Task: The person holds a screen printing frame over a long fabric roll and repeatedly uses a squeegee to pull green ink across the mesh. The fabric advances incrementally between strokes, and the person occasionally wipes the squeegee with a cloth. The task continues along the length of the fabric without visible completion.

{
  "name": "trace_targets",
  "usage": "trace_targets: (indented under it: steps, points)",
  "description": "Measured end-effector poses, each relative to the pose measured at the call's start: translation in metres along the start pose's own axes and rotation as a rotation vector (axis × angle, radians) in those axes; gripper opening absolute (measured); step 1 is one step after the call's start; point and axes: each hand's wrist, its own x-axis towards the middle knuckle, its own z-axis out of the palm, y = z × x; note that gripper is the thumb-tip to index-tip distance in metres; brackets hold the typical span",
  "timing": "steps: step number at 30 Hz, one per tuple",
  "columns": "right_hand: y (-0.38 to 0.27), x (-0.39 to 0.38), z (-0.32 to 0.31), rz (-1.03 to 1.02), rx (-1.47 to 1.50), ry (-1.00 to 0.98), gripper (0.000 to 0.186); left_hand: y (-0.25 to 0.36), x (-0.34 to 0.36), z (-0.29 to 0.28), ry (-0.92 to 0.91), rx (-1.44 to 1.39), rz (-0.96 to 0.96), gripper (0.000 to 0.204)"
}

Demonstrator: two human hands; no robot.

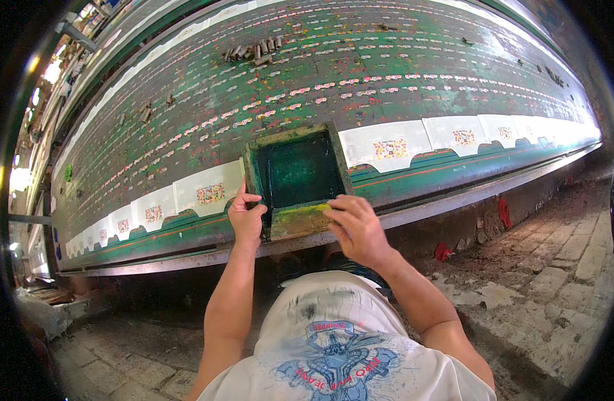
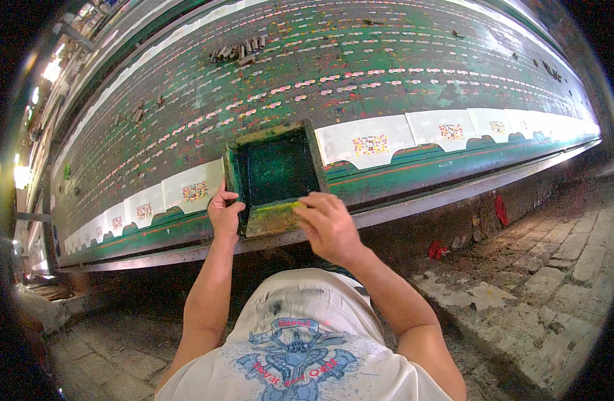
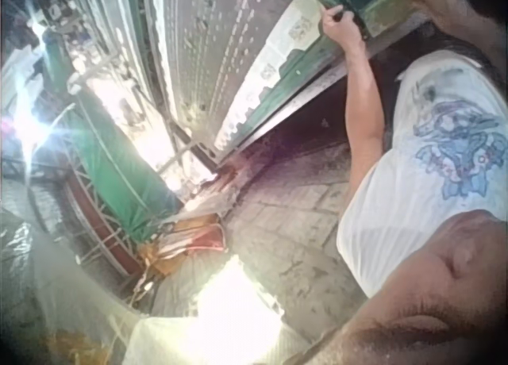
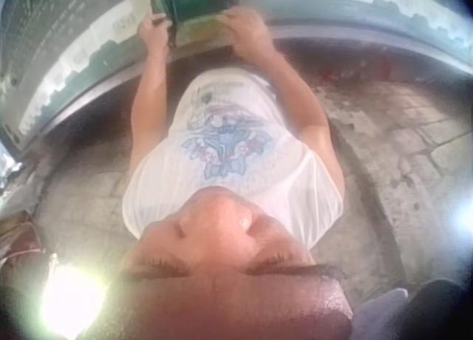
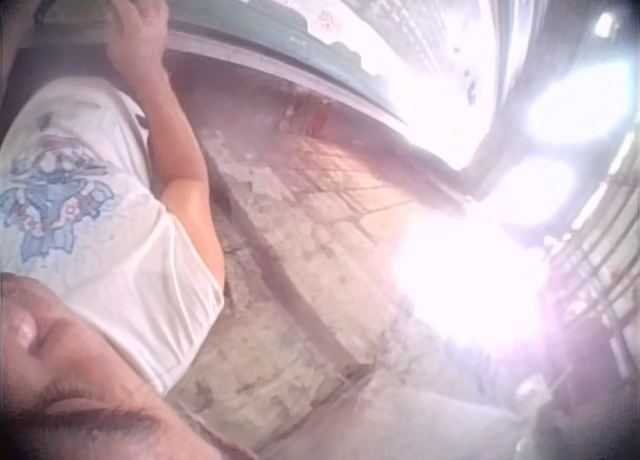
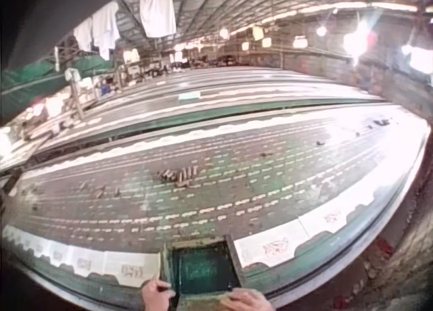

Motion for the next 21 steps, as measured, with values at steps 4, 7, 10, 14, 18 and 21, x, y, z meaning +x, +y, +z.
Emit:
trace_targets:
  steps: [4,7,10,14,18,21]
  points:
    - [-0.024,0.012,0.018,-0.114,-0.034,-0.225,0.043,0.016,-0.003,0.011,0.032,0.055,-0.012,0.024]
    - [-0.021,0.021,0.041,-0.166,-0.221,-0.298,0.040,0.005,0.001,0.005,0.014,-0.022,0.016,0.023]
    - [-0.020,0.031,0.046,-0.186,-0.360,-0.397,0.035,0.001,0.000,0.003,0.023,-0.005,-0.015,0.023]
    - [-0.021,0.077,0.024,-0.158,-0.374,-0.653,0.032,0.013,-0.005,0.006,0.018,0.056,-0.007,0.023]
    - [0.002,0.128,0.019,-0.036,-0.252,-0.707,0.019,0.020,-0.008,0.010,0.026,-0.100,-0.059,0.029]
    - [0.030,0.160,0.032,-0.039,-0.309,-0.574,0.028,0.019,-0.005,0.008,0.024,-0.225,-0.129,0.036]
